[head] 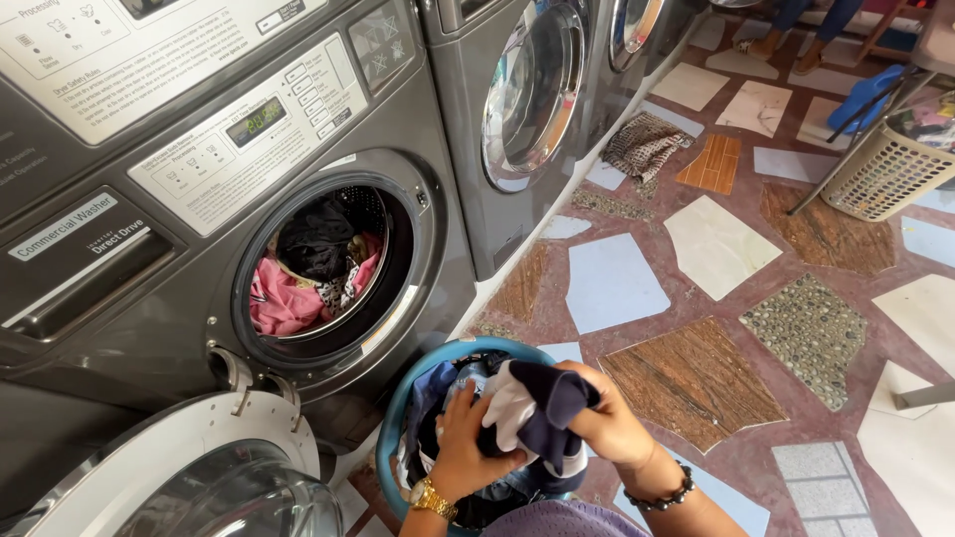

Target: Sorting and inspecting various items of clothing from a laundry basket in a laundry room.

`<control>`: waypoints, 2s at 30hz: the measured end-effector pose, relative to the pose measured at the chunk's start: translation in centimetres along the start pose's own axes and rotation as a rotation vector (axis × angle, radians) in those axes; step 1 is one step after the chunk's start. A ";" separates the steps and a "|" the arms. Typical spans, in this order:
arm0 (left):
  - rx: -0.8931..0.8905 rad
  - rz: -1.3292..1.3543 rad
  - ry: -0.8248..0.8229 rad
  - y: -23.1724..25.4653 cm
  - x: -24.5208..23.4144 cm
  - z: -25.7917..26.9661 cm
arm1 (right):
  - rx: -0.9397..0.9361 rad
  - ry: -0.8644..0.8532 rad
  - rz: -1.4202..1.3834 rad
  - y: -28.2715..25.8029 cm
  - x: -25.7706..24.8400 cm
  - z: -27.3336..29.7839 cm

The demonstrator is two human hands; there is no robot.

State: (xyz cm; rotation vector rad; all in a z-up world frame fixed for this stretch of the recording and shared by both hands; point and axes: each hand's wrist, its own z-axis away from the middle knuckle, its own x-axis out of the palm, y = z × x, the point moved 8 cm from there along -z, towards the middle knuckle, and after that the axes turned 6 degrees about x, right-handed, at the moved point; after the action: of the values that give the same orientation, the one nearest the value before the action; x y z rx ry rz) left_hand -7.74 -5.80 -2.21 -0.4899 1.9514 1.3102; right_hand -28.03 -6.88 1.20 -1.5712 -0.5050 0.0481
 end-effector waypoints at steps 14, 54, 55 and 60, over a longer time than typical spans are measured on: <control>-0.259 0.079 0.076 -6.5 -6.8 2.3 | -0.130 0.471 0.052 -3.3 -7.6 -0.6; -0.285 0.540 0.550 -1.6 -2.9 2.2 | -0.250 -0.502 0.403 -6.1 9.8 -3.3; -0.285 0.543 0.547 -3.7 -2.0 2.5 | -0.248 -0.500 0.404 -5.2 9.0 -3.4; -0.516 1.393 0.717 -5.5 -3.9 2.7 | -0.084 -0.325 0.803 0.6 5.0 -5.1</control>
State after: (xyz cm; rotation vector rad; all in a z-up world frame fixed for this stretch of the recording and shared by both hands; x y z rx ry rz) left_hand -0.62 -5.90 -3.39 0.3944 2.6108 2.8261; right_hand -21.70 -9.96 2.44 -1.7707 -0.0939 0.9119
